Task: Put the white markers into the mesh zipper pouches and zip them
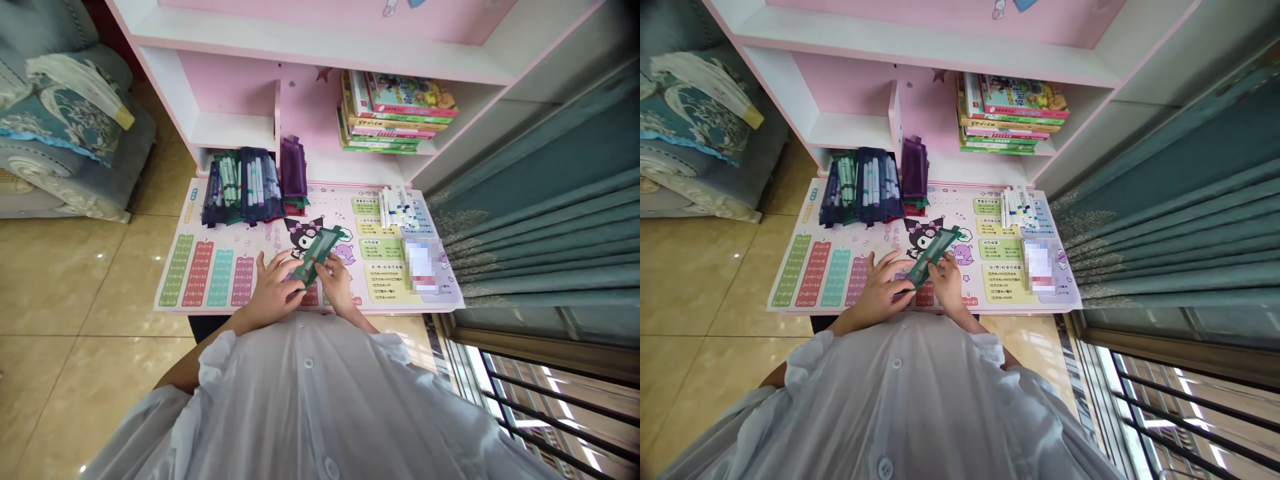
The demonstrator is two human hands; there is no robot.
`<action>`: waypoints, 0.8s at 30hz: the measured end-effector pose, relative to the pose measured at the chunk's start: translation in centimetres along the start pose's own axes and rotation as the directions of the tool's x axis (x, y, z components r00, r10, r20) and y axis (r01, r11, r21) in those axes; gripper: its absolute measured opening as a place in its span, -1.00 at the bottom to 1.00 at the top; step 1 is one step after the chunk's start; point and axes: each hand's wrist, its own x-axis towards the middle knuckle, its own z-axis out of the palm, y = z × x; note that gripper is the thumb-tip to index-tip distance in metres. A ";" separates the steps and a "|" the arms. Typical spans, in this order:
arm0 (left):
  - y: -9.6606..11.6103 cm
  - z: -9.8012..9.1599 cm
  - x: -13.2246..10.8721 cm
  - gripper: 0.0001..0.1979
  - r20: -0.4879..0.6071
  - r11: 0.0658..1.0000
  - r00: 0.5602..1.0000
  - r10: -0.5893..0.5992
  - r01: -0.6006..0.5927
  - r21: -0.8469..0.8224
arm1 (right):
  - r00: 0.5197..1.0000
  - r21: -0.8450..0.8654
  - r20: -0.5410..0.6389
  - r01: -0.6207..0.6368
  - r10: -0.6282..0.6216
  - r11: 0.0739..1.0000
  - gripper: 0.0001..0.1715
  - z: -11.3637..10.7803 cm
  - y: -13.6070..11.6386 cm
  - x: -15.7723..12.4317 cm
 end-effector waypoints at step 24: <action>-5.8 -4.6 0.0 -0.66 -0.243 0.844 0.809 -0.535 0.497 -0.203 | 0.856 0.164 0.251 0.423 -0.452 0.891 -0.53 4.5 -7.6 5.0</action>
